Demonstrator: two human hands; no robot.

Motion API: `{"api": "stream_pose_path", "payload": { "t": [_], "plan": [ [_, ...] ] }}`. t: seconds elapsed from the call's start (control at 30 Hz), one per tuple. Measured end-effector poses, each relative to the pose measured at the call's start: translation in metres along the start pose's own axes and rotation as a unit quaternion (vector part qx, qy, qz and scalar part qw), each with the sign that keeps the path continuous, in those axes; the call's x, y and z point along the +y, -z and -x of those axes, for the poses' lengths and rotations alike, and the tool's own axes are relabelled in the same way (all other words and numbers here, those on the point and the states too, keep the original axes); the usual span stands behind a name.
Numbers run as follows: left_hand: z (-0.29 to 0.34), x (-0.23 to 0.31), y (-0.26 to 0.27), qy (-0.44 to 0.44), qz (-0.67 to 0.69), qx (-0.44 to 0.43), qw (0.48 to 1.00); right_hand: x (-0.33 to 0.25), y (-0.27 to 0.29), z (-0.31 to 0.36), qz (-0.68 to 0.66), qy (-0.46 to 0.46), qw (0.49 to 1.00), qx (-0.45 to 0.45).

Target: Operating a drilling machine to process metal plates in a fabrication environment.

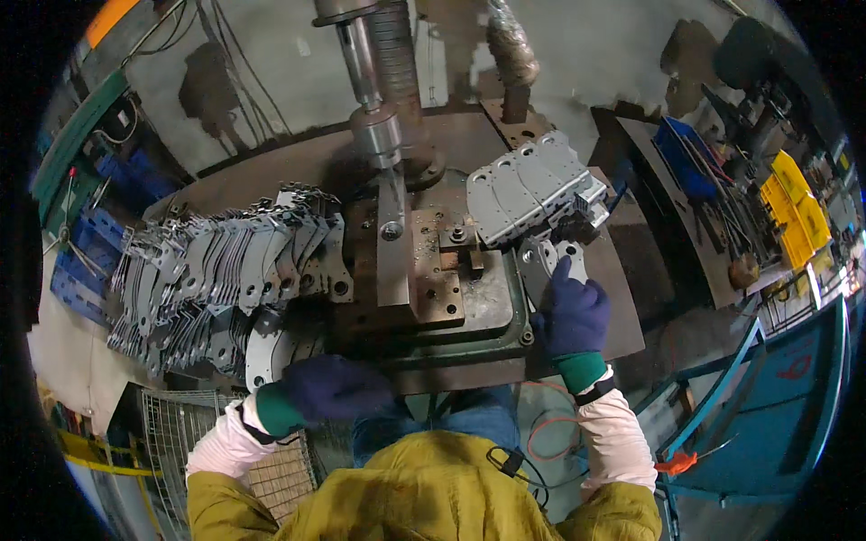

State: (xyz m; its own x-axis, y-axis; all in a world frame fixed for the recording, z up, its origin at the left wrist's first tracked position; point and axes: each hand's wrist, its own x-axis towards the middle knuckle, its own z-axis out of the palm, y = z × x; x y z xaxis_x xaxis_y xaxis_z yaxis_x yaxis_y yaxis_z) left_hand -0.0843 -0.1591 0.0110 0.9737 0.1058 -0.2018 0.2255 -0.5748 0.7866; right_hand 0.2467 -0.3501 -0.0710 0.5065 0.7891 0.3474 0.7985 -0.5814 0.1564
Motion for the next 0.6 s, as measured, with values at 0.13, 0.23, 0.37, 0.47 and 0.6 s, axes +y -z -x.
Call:
{"api": "stream_pose_path", "payload": {
  "t": [0.13, 0.23, 0.37, 0.47, 0.6],
  "plan": [
    [-0.018, 0.013, -0.009, -0.001, 0.019, -0.047, 0.999, 0.027, -0.026, 0.001, -0.116, -0.042, 0.992, -0.011],
    [-0.035, 0.019, -0.021, 0.031, 0.067, -0.096, 0.993, 0.047, -0.045, 0.001, -0.338, -0.159, 0.924, -0.077],
    [-0.064, -0.002, -0.065, -0.094, 0.103, -0.035, 0.99, 0.054, -0.035, 0.014, -0.554, -0.287, 0.781, -0.035],
    [-0.087, -0.009, -0.103, 0.011, 0.345, 0.04, 0.938, 0.029, 0.009, 0.016, -0.635, -0.317, 0.704, 0.0],
    [-0.108, -0.009, -0.133, 0.075, 0.382, 0.178, 0.904, -0.034, 0.018, 0.047, -0.749, -0.302, 0.59, 0.0]
  ]
}}
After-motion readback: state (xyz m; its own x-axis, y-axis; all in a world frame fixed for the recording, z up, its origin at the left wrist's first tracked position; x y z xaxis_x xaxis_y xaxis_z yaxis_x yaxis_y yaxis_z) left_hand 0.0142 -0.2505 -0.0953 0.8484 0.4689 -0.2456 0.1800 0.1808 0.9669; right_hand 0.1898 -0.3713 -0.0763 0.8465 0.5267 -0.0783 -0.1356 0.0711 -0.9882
